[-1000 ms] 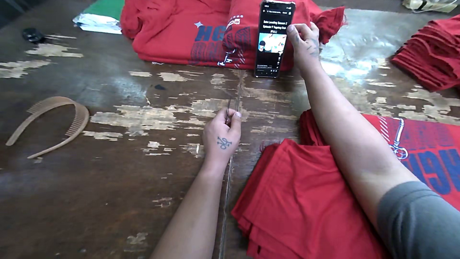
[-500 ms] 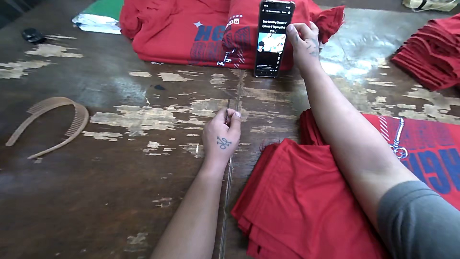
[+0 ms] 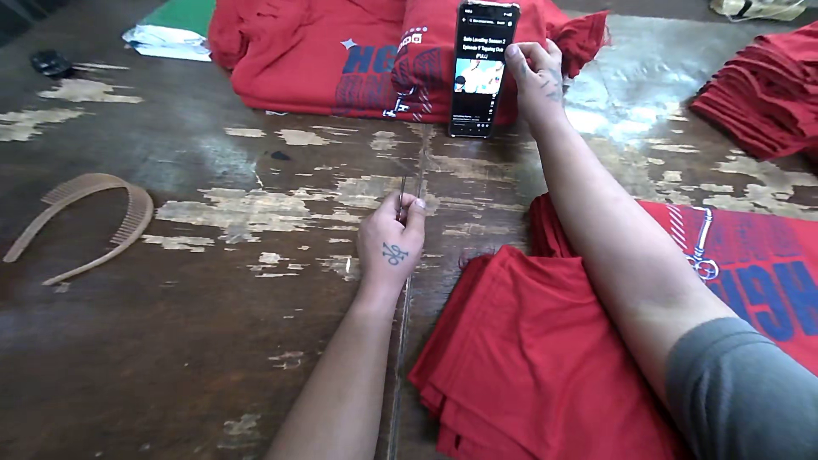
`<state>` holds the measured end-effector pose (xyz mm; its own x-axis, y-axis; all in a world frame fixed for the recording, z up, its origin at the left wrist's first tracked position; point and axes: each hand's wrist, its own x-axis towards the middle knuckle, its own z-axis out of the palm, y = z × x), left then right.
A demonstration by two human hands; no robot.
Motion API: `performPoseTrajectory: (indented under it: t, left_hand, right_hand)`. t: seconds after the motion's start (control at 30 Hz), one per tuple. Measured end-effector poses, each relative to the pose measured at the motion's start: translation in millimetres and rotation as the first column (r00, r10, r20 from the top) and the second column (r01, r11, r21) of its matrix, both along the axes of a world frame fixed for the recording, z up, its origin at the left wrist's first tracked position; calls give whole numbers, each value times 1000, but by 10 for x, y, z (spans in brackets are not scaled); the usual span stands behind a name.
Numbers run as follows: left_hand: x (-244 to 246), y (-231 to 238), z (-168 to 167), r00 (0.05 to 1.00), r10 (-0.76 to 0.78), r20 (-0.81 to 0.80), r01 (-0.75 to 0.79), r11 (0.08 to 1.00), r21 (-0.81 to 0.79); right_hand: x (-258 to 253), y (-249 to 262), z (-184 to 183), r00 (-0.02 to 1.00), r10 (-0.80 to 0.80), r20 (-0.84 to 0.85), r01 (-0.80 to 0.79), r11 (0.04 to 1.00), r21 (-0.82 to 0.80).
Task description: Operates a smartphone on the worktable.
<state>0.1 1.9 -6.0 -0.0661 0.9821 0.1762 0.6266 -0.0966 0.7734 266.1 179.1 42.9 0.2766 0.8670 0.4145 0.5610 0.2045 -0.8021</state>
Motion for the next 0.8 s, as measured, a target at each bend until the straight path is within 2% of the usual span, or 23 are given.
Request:
performPoseTrajectory:
  t: [0.8]
  left_hand:
    - [-10,1,-17,1000,-8,2,8,1000,19]
  right_hand:
    - [-3,6,18,1000,-6,-3,6,1000,-16]
